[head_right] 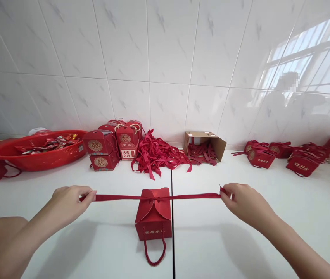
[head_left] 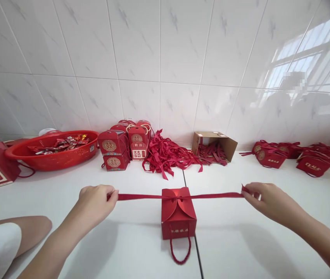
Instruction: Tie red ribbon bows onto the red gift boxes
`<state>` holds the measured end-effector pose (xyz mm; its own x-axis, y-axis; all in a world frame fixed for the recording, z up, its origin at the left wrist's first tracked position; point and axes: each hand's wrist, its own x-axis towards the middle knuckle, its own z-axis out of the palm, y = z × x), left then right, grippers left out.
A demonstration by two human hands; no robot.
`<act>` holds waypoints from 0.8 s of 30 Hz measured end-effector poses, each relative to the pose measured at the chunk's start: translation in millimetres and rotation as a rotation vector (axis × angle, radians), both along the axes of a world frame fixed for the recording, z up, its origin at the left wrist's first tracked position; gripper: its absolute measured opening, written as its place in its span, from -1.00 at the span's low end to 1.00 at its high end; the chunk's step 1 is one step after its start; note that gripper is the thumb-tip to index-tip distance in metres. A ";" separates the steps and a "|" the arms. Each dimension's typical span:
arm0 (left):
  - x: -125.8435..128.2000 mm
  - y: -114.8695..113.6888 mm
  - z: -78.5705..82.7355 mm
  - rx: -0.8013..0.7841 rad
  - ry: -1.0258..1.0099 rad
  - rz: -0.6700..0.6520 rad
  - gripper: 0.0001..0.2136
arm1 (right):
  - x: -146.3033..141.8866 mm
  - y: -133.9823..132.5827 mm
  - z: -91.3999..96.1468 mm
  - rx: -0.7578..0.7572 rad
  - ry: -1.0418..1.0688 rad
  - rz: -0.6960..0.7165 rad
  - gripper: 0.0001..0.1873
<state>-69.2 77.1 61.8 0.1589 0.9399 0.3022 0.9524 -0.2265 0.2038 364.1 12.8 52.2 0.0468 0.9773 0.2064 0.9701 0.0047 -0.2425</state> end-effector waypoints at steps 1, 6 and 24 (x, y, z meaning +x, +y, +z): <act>-3.2 1.9 -9.0 -0.044 0.022 -0.010 -0.67 | 6.5 0.1 -7.4 -0.079 0.021 0.008 -0.69; 38.1 -0.1 -28.7 0.004 -0.276 -0.174 -0.77 | -19.2 11.9 -23.4 -0.054 0.182 0.065 -0.47; 96.3 -3.2 -47.0 -0.366 -0.781 -0.334 -0.74 | -108.1 37.5 -35.5 -0.053 0.813 0.348 -0.70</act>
<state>27.1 73.9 14.8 0.3147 0.9402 0.1306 0.4114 -0.2591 0.8739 256.0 50.3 16.7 -0.1428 0.9708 0.1927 0.4430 0.2368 -0.8647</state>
